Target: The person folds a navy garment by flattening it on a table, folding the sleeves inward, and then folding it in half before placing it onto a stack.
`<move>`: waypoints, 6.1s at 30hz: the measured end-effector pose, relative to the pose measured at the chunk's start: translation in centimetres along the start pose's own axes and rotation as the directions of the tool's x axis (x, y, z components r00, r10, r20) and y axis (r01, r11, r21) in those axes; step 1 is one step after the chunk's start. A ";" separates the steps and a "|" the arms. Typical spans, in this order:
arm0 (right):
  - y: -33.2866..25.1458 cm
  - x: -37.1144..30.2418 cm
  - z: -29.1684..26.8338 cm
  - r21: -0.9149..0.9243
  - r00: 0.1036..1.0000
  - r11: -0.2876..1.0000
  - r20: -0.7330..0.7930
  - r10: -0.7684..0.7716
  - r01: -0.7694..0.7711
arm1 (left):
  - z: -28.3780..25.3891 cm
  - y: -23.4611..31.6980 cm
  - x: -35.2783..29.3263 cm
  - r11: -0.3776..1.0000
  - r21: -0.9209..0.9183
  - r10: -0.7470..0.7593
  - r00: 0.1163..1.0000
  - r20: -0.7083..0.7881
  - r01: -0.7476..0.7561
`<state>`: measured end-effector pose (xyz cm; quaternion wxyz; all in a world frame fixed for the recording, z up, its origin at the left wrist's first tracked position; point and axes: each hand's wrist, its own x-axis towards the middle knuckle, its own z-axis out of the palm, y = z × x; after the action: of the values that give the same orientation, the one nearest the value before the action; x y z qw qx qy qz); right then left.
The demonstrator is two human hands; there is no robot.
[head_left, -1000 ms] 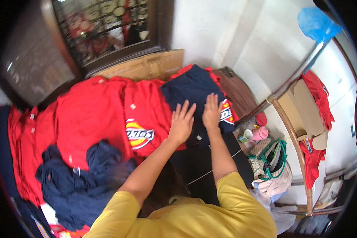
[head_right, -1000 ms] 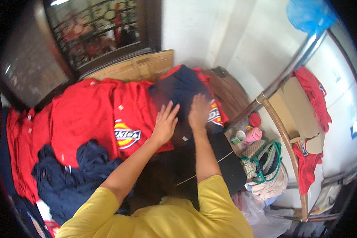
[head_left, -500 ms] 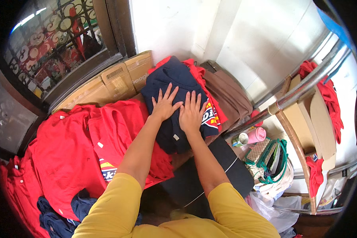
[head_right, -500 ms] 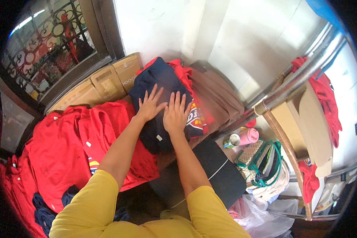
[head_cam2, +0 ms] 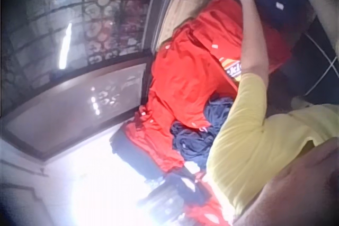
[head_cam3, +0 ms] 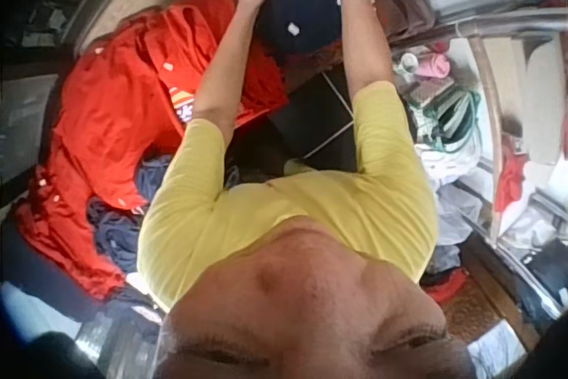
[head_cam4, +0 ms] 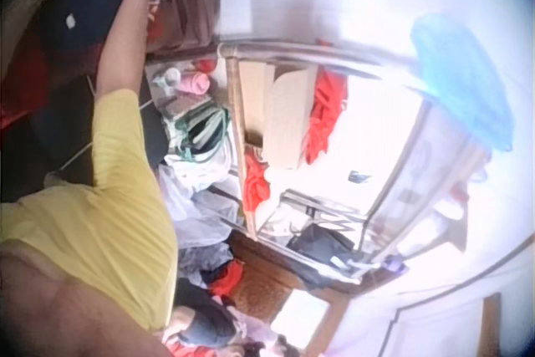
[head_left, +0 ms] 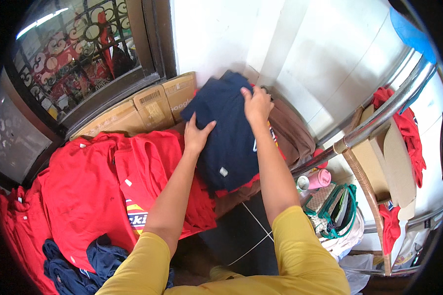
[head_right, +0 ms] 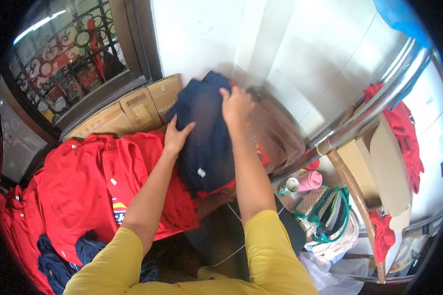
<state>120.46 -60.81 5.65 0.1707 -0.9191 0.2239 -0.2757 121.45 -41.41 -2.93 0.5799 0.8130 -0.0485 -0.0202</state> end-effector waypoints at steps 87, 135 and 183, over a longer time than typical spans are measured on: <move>-26.2 -59.0 -18.0 0.921 0.186 -0.201 -0.273 -0.944 0.334 | -28.7 3.5 -72.1 0.926 0.169 -0.150 0.737 -0.659 0.339; -44.8 -92.9 -18.1 0.872 -0.505 -0.422 -0.256 -0.824 0.247 | -16.7 -1.8 -84.6 0.348 -0.445 0.158 -0.519 -0.840 0.825; -22.7 -76.0 -26.3 0.152 -0.925 0.974 -0.365 -0.102 -0.168 | 6.8 16.7 -86.1 0.759 0.585 0.159 -0.790 -0.592 -0.286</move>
<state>55.52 -8.25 3.68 -0.2265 0.1118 0.3093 -0.9168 34.33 -44.42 8.58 0.2657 0.2421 0.2155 0.9080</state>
